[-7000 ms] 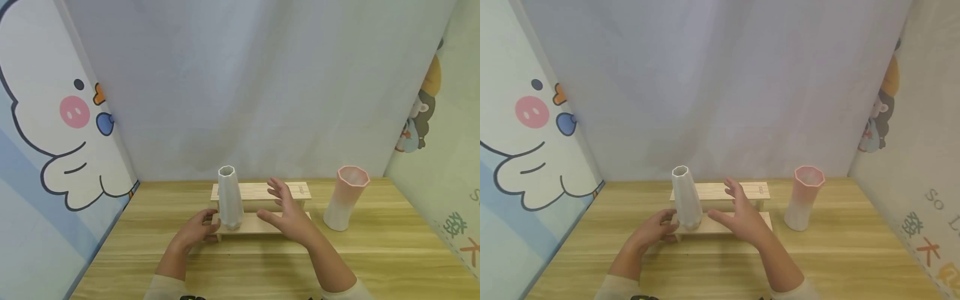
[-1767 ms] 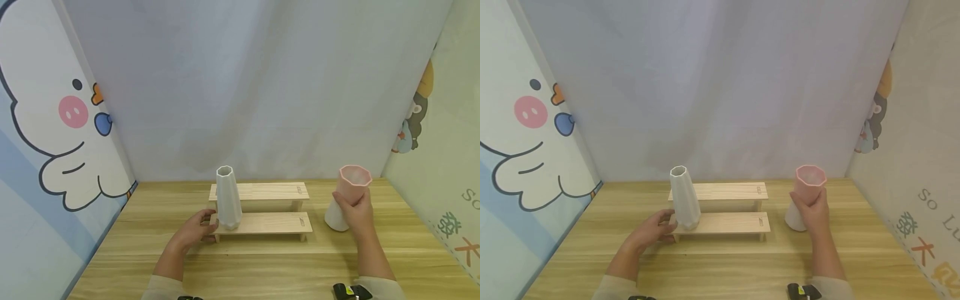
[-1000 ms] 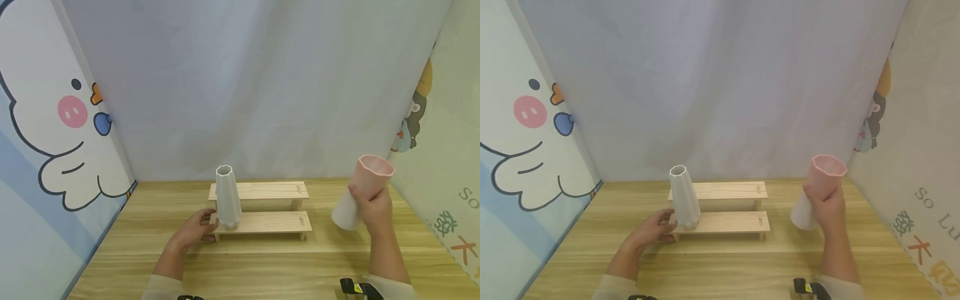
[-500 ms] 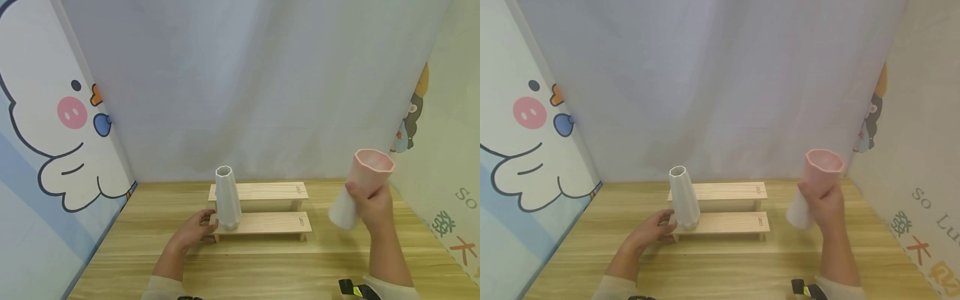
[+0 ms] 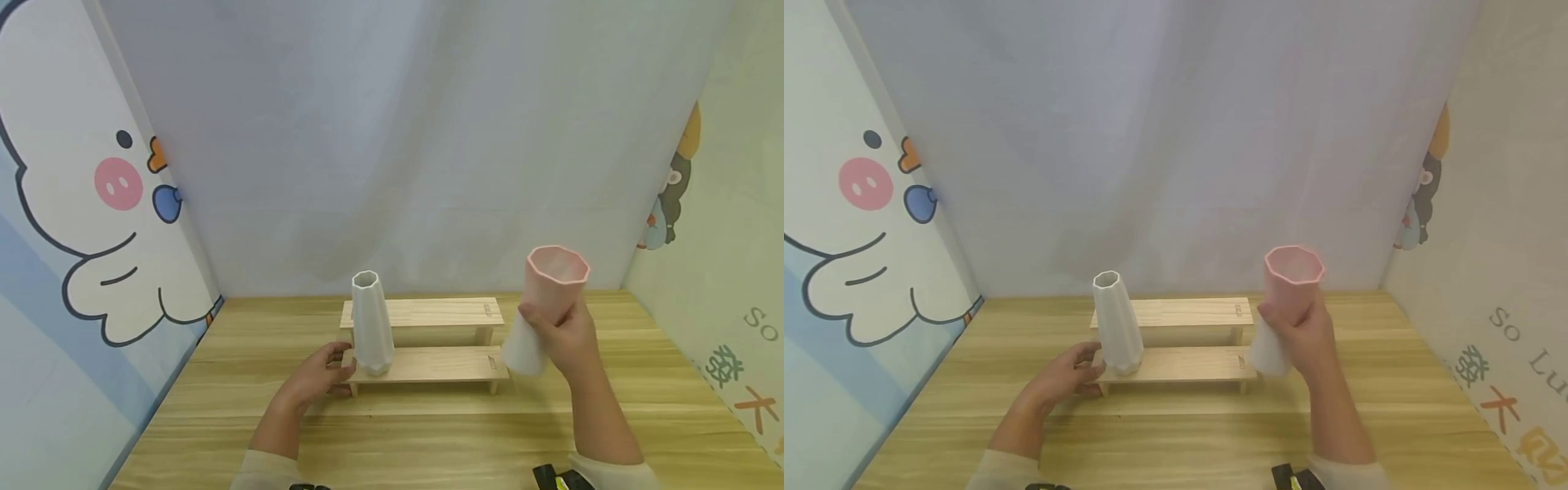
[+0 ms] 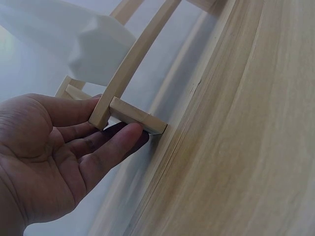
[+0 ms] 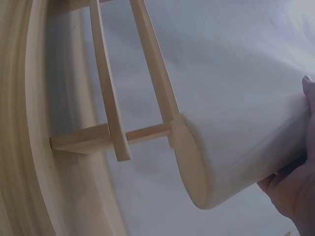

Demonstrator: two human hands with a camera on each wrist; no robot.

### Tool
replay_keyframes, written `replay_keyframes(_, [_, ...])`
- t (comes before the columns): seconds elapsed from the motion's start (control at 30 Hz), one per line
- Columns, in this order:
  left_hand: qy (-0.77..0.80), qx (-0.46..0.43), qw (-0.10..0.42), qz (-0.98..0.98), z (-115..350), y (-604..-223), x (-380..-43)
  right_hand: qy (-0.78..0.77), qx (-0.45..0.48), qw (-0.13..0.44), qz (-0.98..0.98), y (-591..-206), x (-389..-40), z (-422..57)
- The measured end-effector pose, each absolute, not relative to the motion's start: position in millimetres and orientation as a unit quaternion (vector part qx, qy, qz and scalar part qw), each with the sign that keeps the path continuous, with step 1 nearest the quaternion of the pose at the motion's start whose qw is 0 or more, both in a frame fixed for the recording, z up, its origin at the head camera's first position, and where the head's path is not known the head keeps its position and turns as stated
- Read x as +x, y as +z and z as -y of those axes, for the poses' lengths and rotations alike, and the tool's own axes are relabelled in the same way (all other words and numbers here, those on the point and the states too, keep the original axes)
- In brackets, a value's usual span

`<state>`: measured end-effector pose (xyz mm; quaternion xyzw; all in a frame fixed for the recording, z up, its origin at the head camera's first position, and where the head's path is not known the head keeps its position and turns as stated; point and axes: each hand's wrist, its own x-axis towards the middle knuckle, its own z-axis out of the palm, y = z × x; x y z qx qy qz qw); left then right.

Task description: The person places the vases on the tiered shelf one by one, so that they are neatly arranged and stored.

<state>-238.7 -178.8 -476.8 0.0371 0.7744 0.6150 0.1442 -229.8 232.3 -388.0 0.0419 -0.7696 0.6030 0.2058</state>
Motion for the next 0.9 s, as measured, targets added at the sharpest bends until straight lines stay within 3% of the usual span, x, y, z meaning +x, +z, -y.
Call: replay_keyframes(0.9, [0.615, 0.036, 0.140, -0.775, 179.0, -476.3, -239.3, 0.620, 0.108, 0.147, 0.763, -406.1, -240.2, -171.6])
